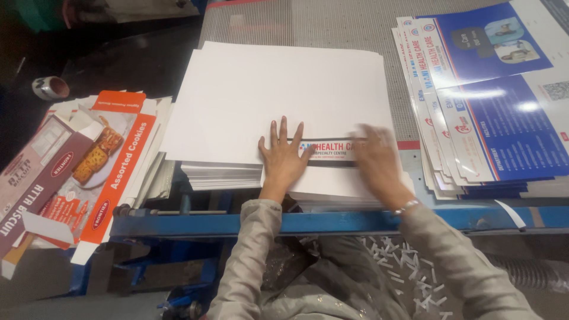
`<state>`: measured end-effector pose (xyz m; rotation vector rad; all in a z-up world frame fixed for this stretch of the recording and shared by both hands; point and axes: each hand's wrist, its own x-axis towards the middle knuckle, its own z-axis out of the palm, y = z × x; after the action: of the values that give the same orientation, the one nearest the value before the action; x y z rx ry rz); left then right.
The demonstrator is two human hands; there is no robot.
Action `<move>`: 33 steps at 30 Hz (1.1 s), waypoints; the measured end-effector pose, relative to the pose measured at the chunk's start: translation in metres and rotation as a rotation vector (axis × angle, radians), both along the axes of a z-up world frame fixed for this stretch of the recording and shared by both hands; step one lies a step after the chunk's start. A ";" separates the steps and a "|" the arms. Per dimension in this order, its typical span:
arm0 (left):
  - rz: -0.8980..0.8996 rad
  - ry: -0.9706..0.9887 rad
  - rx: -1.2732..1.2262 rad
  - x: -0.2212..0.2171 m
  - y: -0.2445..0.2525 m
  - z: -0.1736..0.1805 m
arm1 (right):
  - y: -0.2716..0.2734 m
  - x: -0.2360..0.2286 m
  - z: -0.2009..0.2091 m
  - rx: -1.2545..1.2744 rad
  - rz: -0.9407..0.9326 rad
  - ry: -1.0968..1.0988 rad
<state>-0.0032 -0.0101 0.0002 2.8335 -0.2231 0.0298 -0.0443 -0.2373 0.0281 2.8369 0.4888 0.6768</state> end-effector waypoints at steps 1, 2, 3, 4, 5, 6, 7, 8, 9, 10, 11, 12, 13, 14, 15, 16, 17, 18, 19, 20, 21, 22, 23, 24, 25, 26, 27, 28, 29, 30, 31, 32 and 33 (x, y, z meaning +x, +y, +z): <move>0.001 -0.016 0.011 -0.001 0.000 0.001 | 0.017 0.004 -0.004 0.124 0.144 0.103; -0.014 -0.022 0.029 -0.001 0.001 0.001 | 0.042 0.010 -0.010 0.250 0.287 0.203; -0.028 -0.029 0.048 -0.001 0.004 0.000 | 0.071 0.017 -0.015 0.346 0.367 0.323; -0.035 -0.039 0.062 -0.001 0.005 -0.003 | 0.090 0.024 -0.018 0.434 0.454 0.442; -0.035 -0.110 0.074 -0.002 0.005 -0.007 | 0.094 0.032 -0.019 0.443 0.438 0.460; -0.041 -0.174 0.095 -0.004 0.008 -0.010 | 0.098 0.040 -0.023 0.463 0.418 0.482; -0.046 -0.238 0.115 -0.004 0.009 -0.011 | 0.101 0.049 -0.029 0.484 0.397 0.503; -0.042 -0.188 0.088 -0.003 0.009 -0.010 | 0.094 0.059 -0.034 0.478 0.376 0.464; -0.038 -0.139 0.061 -0.002 0.008 -0.008 | 0.076 0.069 -0.039 0.473 0.355 0.424; -0.033 -0.078 0.030 -0.005 0.006 -0.007 | 0.056 0.072 -0.045 0.466 0.331 0.397; -0.029 -0.071 0.025 -0.005 0.006 -0.004 | 0.031 0.078 -0.047 0.445 0.311 0.377; -0.029 -0.066 0.022 -0.004 0.006 -0.001 | 0.007 0.085 -0.045 0.424 0.288 0.353; -0.029 -0.062 0.019 -0.003 0.005 0.002 | -0.006 0.090 -0.044 0.427 0.238 0.352; -0.030 -0.057 0.024 -0.001 0.004 0.006 | -0.018 0.098 -0.039 0.424 0.188 0.341; -0.030 -0.052 0.028 -0.001 0.004 0.009 | -0.025 0.103 -0.034 0.422 0.138 0.329; -0.026 -0.044 0.035 -0.003 0.002 0.010 | -0.025 0.103 -0.030 0.336 0.146 0.316; -0.009 -0.020 0.045 -0.001 -0.001 0.010 | -0.022 0.101 -0.027 0.250 0.155 0.302; 0.000 0.007 0.062 0.000 -0.004 0.010 | -0.019 0.095 -0.026 0.172 0.157 0.290; 0.010 0.034 0.078 -0.002 -0.007 0.007 | -0.018 0.089 -0.025 0.169 0.120 0.291; -0.017 -0.055 0.109 0.000 -0.017 0.003 | -0.015 0.088 -0.023 0.164 0.089 0.282; -0.044 -0.145 0.139 0.001 -0.035 -0.002 | -0.013 0.088 -0.023 0.160 0.057 0.273; -0.067 -0.231 0.164 -0.001 -0.054 -0.009 | -0.011 0.088 -0.024 0.172 0.026 0.287; -0.115 -0.212 0.164 -0.002 -0.079 -0.014 | -0.008 0.088 -0.027 0.185 -0.005 0.302; -0.158 -0.191 0.163 -0.002 -0.099 -0.017 | -0.008 0.087 -0.029 0.195 -0.032 0.319; -0.155 -0.173 0.103 -0.003 -0.104 -0.021 | -0.012 0.081 -0.031 0.196 -0.037 0.269; -0.147 -0.157 0.044 -0.003 -0.106 -0.024 | -0.017 0.077 -0.032 0.197 -0.037 0.217; -0.139 -0.142 -0.015 -0.004 -0.106 -0.028 | -0.021 0.073 -0.032 0.199 -0.037 0.166; -0.115 -0.205 0.028 -0.004 -0.092 -0.032 | -0.021 0.072 -0.031 0.157 -0.043 0.158; -0.090 -0.268 0.071 -0.003 -0.069 -0.036 | -0.020 0.072 -0.030 0.116 -0.048 0.151; -0.006 -0.275 0.091 -0.003 -0.038 -0.039 | -0.020 0.068 -0.029 0.075 -0.059 0.146; 0.078 -0.282 0.110 -0.001 -0.003 -0.039 | -0.019 0.066 -0.027 0.076 -0.067 0.216; 0.129 -0.175 0.079 0.004 0.034 -0.032 | -0.016 0.065 -0.023 0.082 -0.071 0.287; 0.180 -0.068 0.046 0.005 0.058 -0.026 | -0.012 0.063 -0.019 0.088 -0.075 0.357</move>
<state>0.0017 0.0476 -0.0254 2.8926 0.0182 0.1621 0.0189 -0.2496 0.0092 3.0529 0.4088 0.1795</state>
